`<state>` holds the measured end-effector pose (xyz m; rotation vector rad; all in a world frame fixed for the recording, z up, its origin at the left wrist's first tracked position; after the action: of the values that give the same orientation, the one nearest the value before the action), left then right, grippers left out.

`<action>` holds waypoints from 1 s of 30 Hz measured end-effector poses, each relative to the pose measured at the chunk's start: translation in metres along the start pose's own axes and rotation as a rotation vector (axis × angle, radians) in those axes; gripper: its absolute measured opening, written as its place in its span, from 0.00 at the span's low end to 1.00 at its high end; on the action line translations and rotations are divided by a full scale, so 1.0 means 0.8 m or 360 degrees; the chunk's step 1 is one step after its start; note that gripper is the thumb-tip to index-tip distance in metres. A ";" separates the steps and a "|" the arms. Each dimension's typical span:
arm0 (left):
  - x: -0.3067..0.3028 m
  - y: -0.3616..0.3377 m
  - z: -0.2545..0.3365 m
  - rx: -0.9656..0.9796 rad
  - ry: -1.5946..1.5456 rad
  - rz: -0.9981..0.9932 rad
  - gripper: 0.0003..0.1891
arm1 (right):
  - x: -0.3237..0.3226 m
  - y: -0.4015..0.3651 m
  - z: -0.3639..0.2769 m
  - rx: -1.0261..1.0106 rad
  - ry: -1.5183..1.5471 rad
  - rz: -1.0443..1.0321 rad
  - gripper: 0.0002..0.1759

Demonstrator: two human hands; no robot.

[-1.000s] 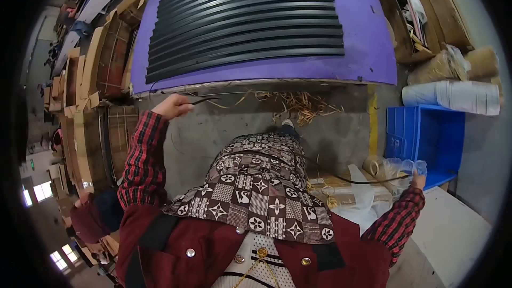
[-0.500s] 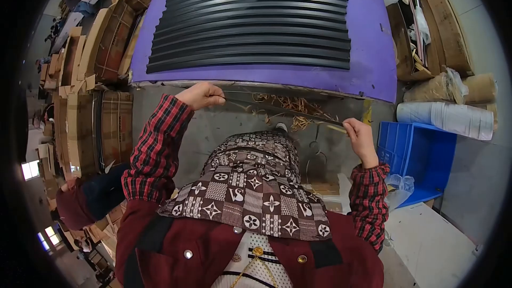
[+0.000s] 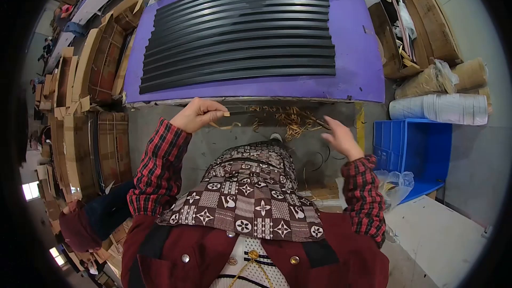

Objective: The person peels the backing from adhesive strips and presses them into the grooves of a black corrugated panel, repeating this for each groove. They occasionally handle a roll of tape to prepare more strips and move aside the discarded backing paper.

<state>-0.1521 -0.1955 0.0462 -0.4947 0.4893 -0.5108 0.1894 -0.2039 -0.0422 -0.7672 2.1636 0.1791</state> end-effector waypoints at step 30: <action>-0.007 0.020 -0.166 -0.0308 -0.0748 0.0567 0.09 | -0.122 0.168 -0.086 -0.0814 0.2903 0.1436 0.05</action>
<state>-0.2239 -0.2228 -0.0638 -0.6743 0.1658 0.0032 0.1136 -0.0761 0.0586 0.1454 4.2088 0.7036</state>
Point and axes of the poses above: each hand's wrist, its own y-axis towards the middle knuckle, its own x-axis out of the palm, z = x × y, the point moved 6 cm from there along y, towards the middle knuckle, and after that the axes turned 14 degrees about -x, right-handed, at the moved point
